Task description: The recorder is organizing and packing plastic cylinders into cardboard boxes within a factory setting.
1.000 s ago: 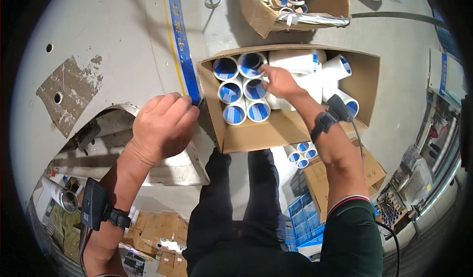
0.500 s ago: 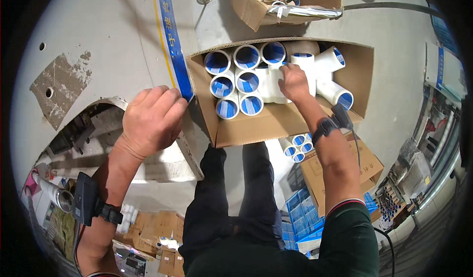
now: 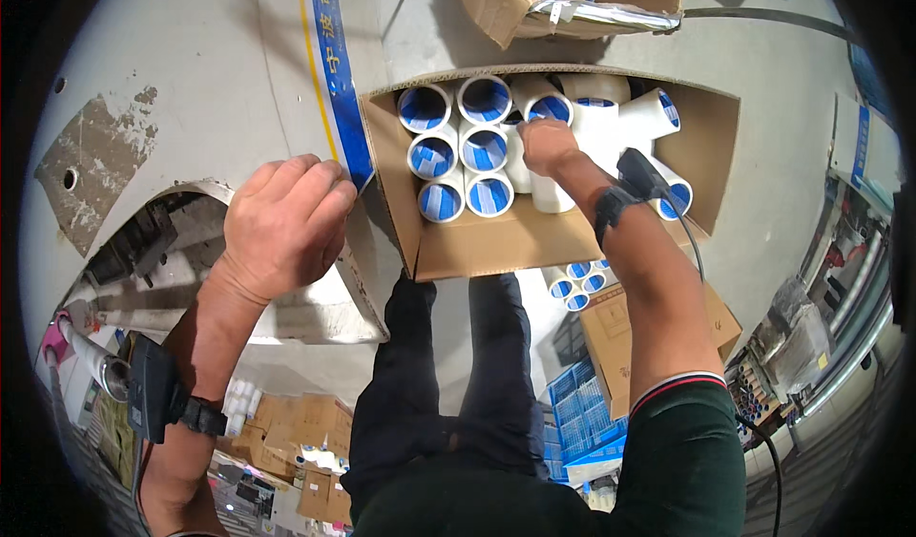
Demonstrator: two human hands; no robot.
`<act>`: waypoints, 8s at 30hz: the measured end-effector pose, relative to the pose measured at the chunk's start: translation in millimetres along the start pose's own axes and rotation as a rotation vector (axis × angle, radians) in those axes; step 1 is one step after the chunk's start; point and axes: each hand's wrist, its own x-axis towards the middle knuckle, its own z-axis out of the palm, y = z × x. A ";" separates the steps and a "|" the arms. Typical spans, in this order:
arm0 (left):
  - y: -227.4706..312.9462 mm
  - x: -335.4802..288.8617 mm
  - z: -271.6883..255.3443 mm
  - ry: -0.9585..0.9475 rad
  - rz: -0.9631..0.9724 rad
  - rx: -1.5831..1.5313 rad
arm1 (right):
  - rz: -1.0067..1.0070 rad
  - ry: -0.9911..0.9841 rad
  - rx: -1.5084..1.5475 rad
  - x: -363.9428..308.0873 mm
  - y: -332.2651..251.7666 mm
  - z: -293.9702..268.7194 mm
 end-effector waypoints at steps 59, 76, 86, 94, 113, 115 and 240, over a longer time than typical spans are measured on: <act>4.9 4.0 1.6 -0.038 -0.027 -0.005 | 0.111 0.111 0.343 14.6 63.7 62.8; 3.4 4.0 -1.2 -0.010 -0.024 -0.016 | 0.142 -0.108 0.237 -82.3 61.8 44.7; 4.9 -0.6 -1.0 -0.036 -0.036 -0.014 | 0.108 0.150 0.196 -117.2 16.6 -1.8; 4.1 3.9 0.8 -0.034 -0.024 -0.017 | 0.444 0.152 0.344 -65.5 74.4 -6.6; 5.1 11.1 -5.8 -0.078 -0.036 -0.002 | 0.435 0.063 0.137 23.1 155.4 5.2; 5.5 8.6 -1.8 -0.069 -0.053 -0.006 | 0.497 0.101 0.163 28.6 178.0 12.4; 16.2 11.8 1.4 -0.146 -0.059 0.084 | 0.646 0.696 0.910 -116.6 189.4 120.3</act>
